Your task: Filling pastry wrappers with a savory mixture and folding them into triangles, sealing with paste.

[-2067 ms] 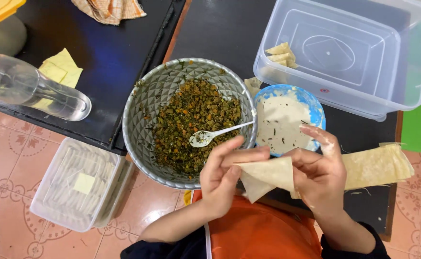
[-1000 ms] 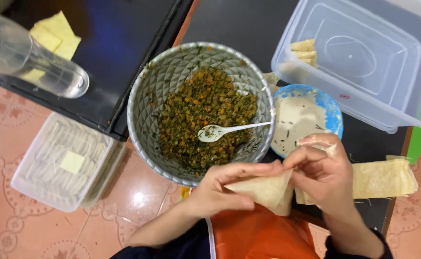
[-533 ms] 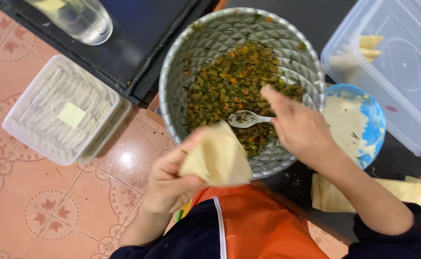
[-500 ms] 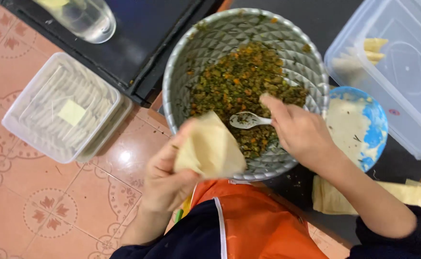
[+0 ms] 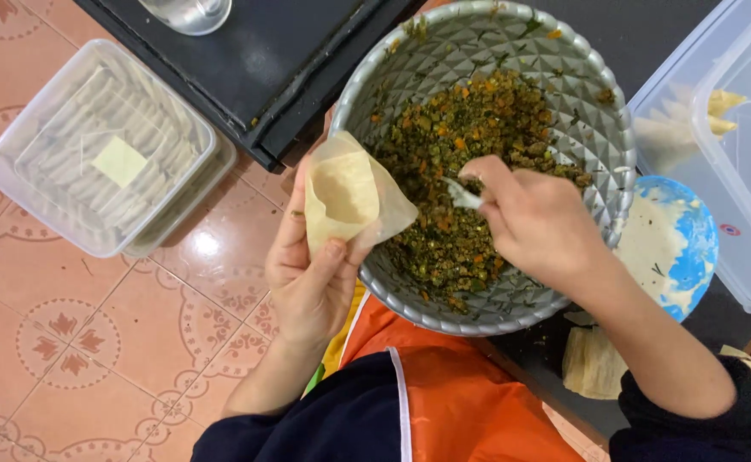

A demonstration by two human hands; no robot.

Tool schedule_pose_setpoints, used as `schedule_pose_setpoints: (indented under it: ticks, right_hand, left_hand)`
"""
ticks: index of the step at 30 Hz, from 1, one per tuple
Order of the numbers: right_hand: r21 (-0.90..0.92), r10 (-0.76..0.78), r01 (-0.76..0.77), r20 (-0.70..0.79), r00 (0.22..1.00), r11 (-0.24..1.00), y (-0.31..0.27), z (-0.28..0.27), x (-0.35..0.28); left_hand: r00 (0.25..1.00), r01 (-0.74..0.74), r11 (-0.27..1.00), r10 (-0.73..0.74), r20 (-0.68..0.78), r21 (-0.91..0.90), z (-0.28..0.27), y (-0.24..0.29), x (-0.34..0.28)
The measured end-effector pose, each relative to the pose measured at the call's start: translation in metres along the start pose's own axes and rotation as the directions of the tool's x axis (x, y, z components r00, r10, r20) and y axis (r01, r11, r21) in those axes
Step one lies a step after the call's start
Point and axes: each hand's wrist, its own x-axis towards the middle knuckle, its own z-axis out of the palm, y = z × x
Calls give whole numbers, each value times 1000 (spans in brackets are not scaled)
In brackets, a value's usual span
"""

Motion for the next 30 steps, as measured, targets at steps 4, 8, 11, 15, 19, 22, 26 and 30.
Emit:
schedule_pose_setpoints:
  ticks: [4,8,11,15,19,22,26,30]
  right_hand:
    - [314,309,-407,318,896,858,-1,-10,-2]
    - [416,298,-454,389,872,788,-10,5,-6]
    - [470,354,-539,428,832,699,-9,2,-5]
    - [501,367,-578,460,808,644,-8,-4,-8]
    - [657,384,-594,455,804,465,3,-17,-28]
    - [663,455,-532,308,835,527,6,-49,-48]
    - [551,638,-536,10,770,640,-34,-91,-67]
    - [263,456,-379,-376,807,887,-49,-59,-90]
  left_hand:
    - [1000,-19,996,18,12,84,-3,1,0]
    - [1000,6,999,-5,-13,49,-5,-1,1]
    - [998,-18,996,13,59,93,-13,-3,-1]
    - [998,-27,990,19,57,138,-13,-3,-1]
    - [995,-43,973,22,94,225,-13,2,-7]
    - [981,-151,867,72,182,475,-1,1,-12]
    - [968,-144,756,-26,249,639,28,-14,-24]
    - [959,109,975,-155,237,196,32,-50,-30]
